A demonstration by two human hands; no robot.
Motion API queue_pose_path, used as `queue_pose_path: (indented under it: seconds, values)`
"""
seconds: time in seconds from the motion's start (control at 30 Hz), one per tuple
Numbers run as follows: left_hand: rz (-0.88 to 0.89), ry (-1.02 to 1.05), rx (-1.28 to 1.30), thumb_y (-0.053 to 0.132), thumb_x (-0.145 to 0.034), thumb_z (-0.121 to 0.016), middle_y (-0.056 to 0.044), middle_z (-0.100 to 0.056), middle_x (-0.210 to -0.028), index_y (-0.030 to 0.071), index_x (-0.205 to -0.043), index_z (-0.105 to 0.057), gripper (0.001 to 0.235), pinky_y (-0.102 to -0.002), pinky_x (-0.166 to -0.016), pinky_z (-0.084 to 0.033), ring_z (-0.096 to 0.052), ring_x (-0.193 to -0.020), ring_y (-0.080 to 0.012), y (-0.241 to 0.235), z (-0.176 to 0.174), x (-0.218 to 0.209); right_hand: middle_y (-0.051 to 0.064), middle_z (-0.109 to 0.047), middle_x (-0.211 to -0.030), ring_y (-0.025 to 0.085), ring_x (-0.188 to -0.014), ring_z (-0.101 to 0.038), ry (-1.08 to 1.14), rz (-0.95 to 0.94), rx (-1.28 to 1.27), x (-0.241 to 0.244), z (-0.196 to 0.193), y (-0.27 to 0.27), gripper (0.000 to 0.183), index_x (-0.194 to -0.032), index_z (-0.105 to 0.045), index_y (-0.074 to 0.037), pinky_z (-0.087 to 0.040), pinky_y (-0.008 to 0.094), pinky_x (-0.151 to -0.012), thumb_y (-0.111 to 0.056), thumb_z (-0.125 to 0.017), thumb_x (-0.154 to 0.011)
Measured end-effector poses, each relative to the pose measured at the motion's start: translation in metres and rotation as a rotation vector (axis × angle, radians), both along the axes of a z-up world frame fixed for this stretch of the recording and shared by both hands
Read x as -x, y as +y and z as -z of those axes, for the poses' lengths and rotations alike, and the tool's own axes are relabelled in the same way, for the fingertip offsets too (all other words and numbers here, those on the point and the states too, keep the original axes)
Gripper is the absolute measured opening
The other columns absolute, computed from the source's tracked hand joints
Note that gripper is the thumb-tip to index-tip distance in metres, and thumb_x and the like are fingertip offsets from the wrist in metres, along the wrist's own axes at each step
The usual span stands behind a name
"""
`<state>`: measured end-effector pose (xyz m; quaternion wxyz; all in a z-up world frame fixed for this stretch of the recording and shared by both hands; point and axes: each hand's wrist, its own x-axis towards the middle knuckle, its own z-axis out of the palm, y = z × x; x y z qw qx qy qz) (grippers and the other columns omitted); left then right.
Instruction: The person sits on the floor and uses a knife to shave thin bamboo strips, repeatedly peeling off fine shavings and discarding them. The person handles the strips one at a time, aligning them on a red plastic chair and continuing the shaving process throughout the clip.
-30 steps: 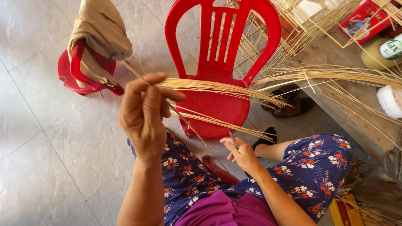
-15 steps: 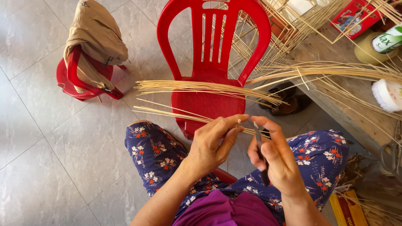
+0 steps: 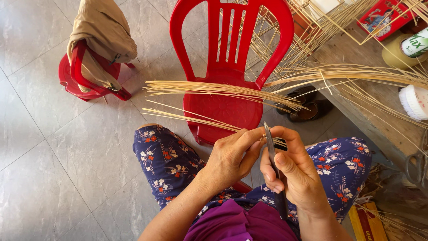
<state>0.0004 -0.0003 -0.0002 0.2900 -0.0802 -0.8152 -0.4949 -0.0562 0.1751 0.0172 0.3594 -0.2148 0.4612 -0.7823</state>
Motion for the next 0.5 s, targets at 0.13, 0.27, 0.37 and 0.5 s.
queue_pose_path:
  seconds: [0.13,0.27,0.37,0.5]
  values:
    - [0.001,-0.005,0.005,0.001,-0.098,-0.071,-0.007,-0.058,-0.077,0.007,-0.131,-0.057,0.036,-0.036,-0.060,-0.050,-0.063,-0.067,-0.0221,-0.0012,0.0020,-0.0005,0.009,-0.055,-0.074,0.009,-0.053,-0.045,0.011,0.011,-0.014,-0.0004,0.0010,-0.0009,0.043,-0.146,-0.041,-0.006,-0.041,0.023,-0.047,-0.025,-0.052,-0.109]
    - [-0.009,0.017,0.041,0.000,-0.097,-0.071,-0.007,-0.058,-0.079,0.008,-0.133,-0.056,0.041,-0.035,-0.059,-0.051,-0.063,-0.068,-0.0222,-0.0027,0.0052,-0.0005,0.008,-0.055,-0.073,0.009,-0.053,-0.046,0.030,0.009,-0.017,0.0002,0.0013,-0.0013,0.043,-0.145,-0.041,-0.005,-0.041,0.023,-0.046,-0.025,-0.052,-0.108]
    - [-0.023,0.018,0.074,-0.001,-0.095,-0.072,-0.007,-0.058,-0.079,0.009,-0.135,-0.056,0.044,-0.036,-0.059,-0.051,-0.064,-0.069,-0.0226,-0.0026,0.0076,-0.0005,0.008,-0.055,-0.073,0.009,-0.053,-0.046,0.033,0.018,-0.019,0.0001,0.0020,-0.0018,0.042,-0.144,-0.042,-0.005,-0.040,0.023,-0.046,-0.024,-0.053,-0.108]
    - [-0.046,0.022,0.109,-0.002,-0.093,-0.072,-0.006,-0.057,-0.079,0.010,-0.135,-0.056,0.047,-0.036,-0.059,-0.051,-0.064,-0.069,-0.0221,-0.0028,0.0096,-0.0001,0.008,-0.054,-0.073,0.009,-0.052,-0.045,0.025,0.043,-0.019,-0.0009,0.0026,-0.0030,0.041,-0.143,-0.044,-0.004,-0.039,0.022,-0.046,-0.023,-0.053,-0.108]
